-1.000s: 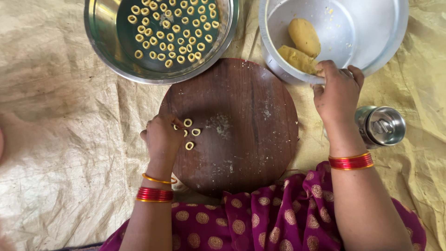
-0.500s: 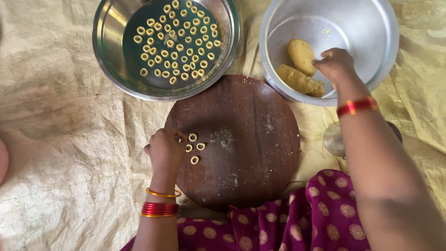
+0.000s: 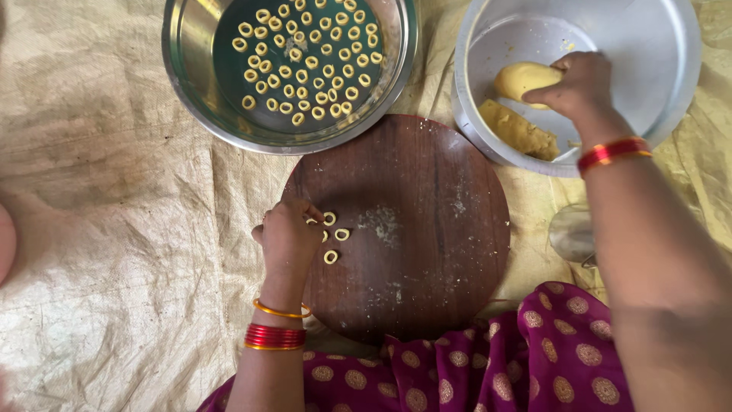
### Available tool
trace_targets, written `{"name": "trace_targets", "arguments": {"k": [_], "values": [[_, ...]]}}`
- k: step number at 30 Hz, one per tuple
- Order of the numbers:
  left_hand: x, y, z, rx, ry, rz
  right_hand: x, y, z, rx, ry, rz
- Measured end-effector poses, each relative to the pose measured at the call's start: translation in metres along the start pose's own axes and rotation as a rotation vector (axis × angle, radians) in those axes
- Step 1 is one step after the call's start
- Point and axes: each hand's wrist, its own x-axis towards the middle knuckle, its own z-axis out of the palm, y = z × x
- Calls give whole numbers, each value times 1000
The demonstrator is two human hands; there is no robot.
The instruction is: The person takes small pieces of dough, rolls them into thin ropes on a wooden board, and forms them into small rings by joining the ends. The finished rings are placed into a metal tray. The person repeats this process continuously.
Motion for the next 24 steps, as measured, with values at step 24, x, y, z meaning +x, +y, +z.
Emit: {"name": "trace_targets", "arguments": {"k": [24], "values": [[-110, 77, -19, -1233, -1154, 216, -280, -128, -122, 1032, -908, -671]]}}
